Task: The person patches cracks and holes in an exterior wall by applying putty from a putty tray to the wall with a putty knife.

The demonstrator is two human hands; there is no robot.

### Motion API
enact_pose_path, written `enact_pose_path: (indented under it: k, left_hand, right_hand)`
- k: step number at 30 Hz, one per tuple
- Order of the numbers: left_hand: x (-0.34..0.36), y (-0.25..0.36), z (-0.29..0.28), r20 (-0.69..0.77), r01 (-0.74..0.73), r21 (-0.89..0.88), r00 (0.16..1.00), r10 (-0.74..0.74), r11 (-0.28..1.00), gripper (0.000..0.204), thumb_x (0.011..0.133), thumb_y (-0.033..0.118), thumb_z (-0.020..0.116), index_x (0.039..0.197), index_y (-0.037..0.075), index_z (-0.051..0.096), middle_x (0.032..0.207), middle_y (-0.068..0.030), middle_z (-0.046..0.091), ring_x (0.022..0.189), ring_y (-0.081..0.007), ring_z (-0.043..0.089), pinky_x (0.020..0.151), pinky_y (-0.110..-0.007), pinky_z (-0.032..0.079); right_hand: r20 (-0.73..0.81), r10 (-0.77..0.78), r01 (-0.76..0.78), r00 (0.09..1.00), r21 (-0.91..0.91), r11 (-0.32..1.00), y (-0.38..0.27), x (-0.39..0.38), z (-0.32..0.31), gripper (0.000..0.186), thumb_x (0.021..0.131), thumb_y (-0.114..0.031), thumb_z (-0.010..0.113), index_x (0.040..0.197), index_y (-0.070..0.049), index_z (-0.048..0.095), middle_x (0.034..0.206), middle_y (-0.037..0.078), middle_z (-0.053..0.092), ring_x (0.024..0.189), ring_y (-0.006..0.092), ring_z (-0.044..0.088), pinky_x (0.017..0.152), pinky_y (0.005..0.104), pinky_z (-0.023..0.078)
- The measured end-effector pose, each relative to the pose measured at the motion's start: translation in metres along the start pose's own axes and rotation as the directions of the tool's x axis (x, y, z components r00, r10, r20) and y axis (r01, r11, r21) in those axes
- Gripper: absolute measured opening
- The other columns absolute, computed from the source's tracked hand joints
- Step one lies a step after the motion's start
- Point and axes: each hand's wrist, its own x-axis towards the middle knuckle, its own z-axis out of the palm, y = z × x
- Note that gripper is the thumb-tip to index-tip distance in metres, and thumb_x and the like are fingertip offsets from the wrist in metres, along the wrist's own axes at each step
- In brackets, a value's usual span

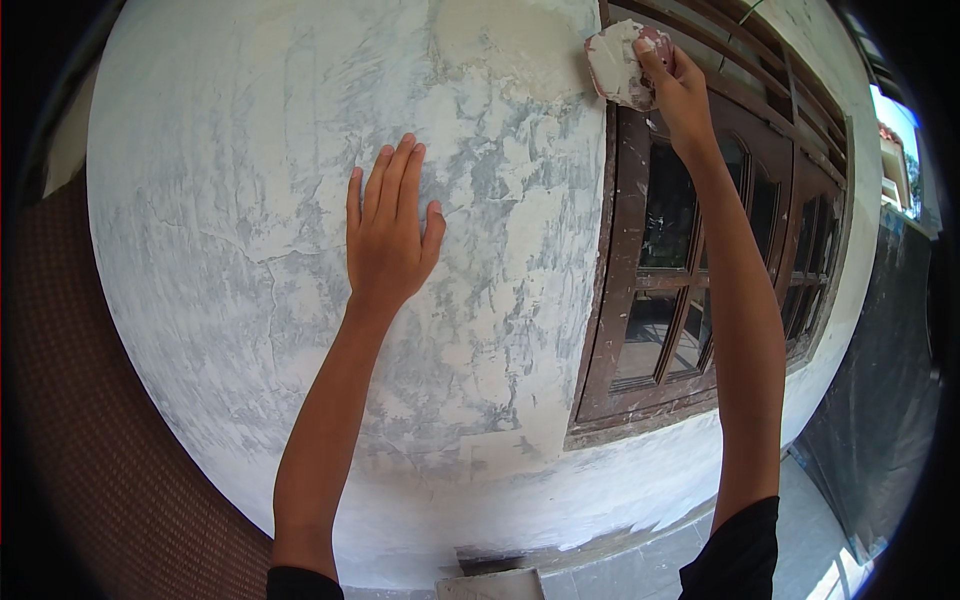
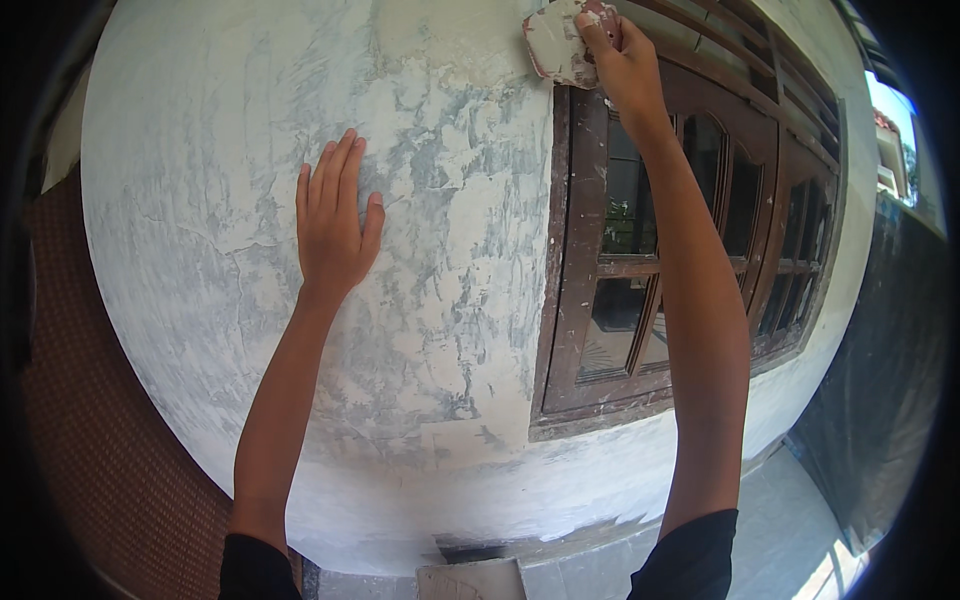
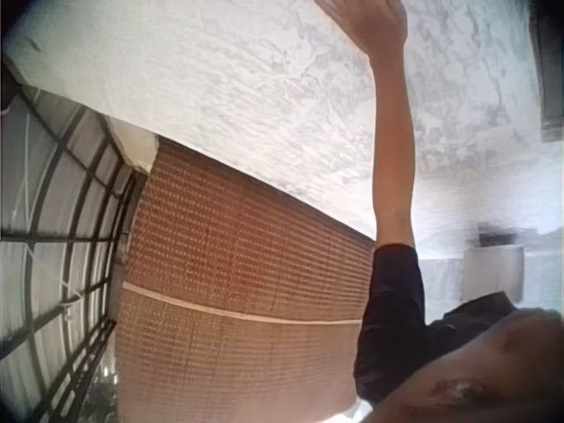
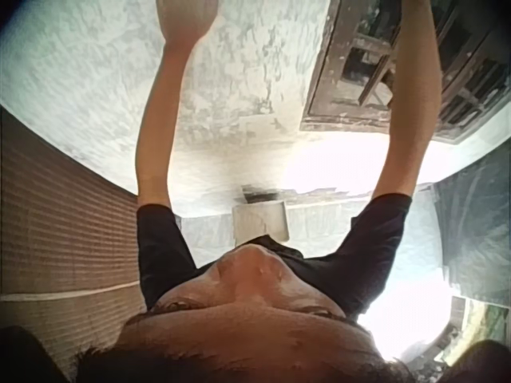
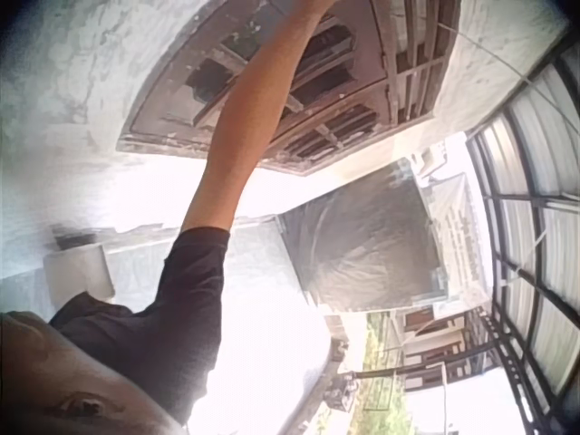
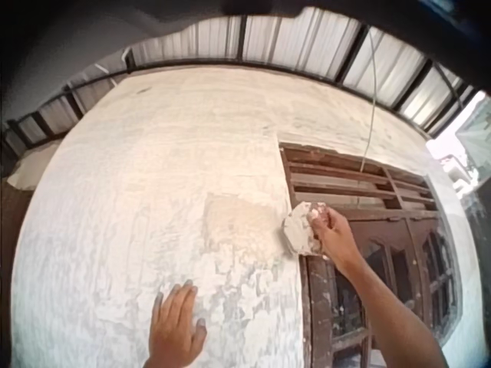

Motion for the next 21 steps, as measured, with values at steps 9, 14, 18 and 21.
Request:
enact_pose_path:
  k: [9,14,18,21]
  left_hand:
    - [0.0,0.0,-0.001,0.004,0.002,-0.007,1.0,-0.002,1.0,0.058,0.094,0.017,0.051,0.15,0.01,0.041,0.156,-0.0066,0.042,0.145,-0.026,0.037,0.121,-0.049,0.022]
    - [-0.002,-0.002,-0.001,0.003,-0.002,-0.009,1.0,0.002,1.0,0.058,0.093,0.018,0.051,0.15,0.01,0.041,0.156,-0.0064,0.042,0.145,-0.026,0.036,0.121,-0.049,0.021]
    - [-0.001,0.002,0.0,0.007,-0.001,-0.006,1.0,0.001,1.0,0.058,0.093,0.018,0.052,0.15,0.01,0.041,0.156,-0.0062,0.042,0.145,-0.0257,0.036,0.121,-0.049,0.021]
    - [0.0,0.0,-0.001,0.011,0.005,-0.003,1.0,-0.005,1.0,0.058,0.093,0.018,0.052,0.15,0.01,0.041,0.156,-0.006,0.042,0.145,-0.0256,0.036,0.121,-0.049,0.022]
  right_hand:
    - [-0.036,-0.055,0.044,0.998,-0.256,0.966,0.011,0.009,-0.012,0.047,0.095,-0.042,0.067,0.113,0.001,0.066,0.096,0.007,0.07,0.083,0.0153,0.063,0.078,0.0309,0.05]
    - [0.272,-0.169,0.266,0.947,-0.374,0.889,-0.009,-0.029,0.033,0.041,0.094,-0.038,0.068,0.105,0.002,0.067,0.088,0.01,0.071,0.079,0.0133,0.061,0.076,0.0302,0.05]
    - [0.114,-0.145,0.178,0.983,-0.381,0.907,0.002,-0.017,0.009,0.04,0.092,-0.037,0.069,0.104,0.001,0.066,0.086,0.014,0.071,0.076,0.0174,0.063,0.076,0.0324,0.051]
    - [-0.077,-0.145,0.108,0.986,-0.359,0.927,-0.012,-0.011,0.008,0.039,0.093,-0.037,0.069,0.105,0.0,0.066,0.088,0.017,0.07,0.079,0.0211,0.066,0.077,0.0358,0.051]
